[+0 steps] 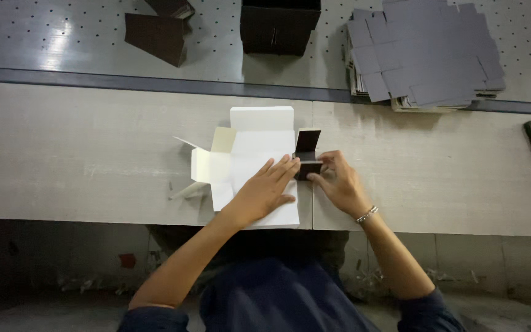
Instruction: The person folds flat white cardboard sheets into small rectangular boxes by hand. They fold the side flaps inward, tuck the top flaps to close the box, and place the finished boxes into a larger black container on the table.
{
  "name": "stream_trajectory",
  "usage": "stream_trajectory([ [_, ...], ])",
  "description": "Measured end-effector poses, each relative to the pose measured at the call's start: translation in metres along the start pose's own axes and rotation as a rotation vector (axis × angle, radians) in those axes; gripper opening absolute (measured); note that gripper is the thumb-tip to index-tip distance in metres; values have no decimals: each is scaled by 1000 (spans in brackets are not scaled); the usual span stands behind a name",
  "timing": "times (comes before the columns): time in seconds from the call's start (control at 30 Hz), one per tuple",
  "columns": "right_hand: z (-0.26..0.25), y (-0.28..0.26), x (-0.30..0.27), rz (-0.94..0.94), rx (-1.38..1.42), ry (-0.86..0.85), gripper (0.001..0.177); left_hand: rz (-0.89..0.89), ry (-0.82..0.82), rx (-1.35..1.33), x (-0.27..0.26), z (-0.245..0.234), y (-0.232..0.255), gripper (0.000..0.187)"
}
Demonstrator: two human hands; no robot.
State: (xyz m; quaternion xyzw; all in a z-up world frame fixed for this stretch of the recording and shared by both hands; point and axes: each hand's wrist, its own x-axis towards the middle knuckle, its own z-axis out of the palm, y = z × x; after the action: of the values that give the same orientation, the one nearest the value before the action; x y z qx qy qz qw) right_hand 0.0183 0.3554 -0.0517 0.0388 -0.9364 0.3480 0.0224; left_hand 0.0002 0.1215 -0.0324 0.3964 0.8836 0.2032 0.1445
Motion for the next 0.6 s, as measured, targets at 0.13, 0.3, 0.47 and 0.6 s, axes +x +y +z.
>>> stream_trajectory([
  [0.13, 24, 7, 4, -31, 152, 201, 41, -43, 37, -60, 2, 10, -2, 86],
  [0.3, 19, -10, 15, -44, 37, 221, 57, 34, 325, 94, -22, 2, 16, 104],
  [0.47, 23, -5, 13, -109, -7, 266, 47, -81, 763, 61, -87, -61, 6, 56],
  [0.6, 13, -19, 6, -55, 146, 290, 13, -749, 622, 196, -166, -80, -22, 18],
])
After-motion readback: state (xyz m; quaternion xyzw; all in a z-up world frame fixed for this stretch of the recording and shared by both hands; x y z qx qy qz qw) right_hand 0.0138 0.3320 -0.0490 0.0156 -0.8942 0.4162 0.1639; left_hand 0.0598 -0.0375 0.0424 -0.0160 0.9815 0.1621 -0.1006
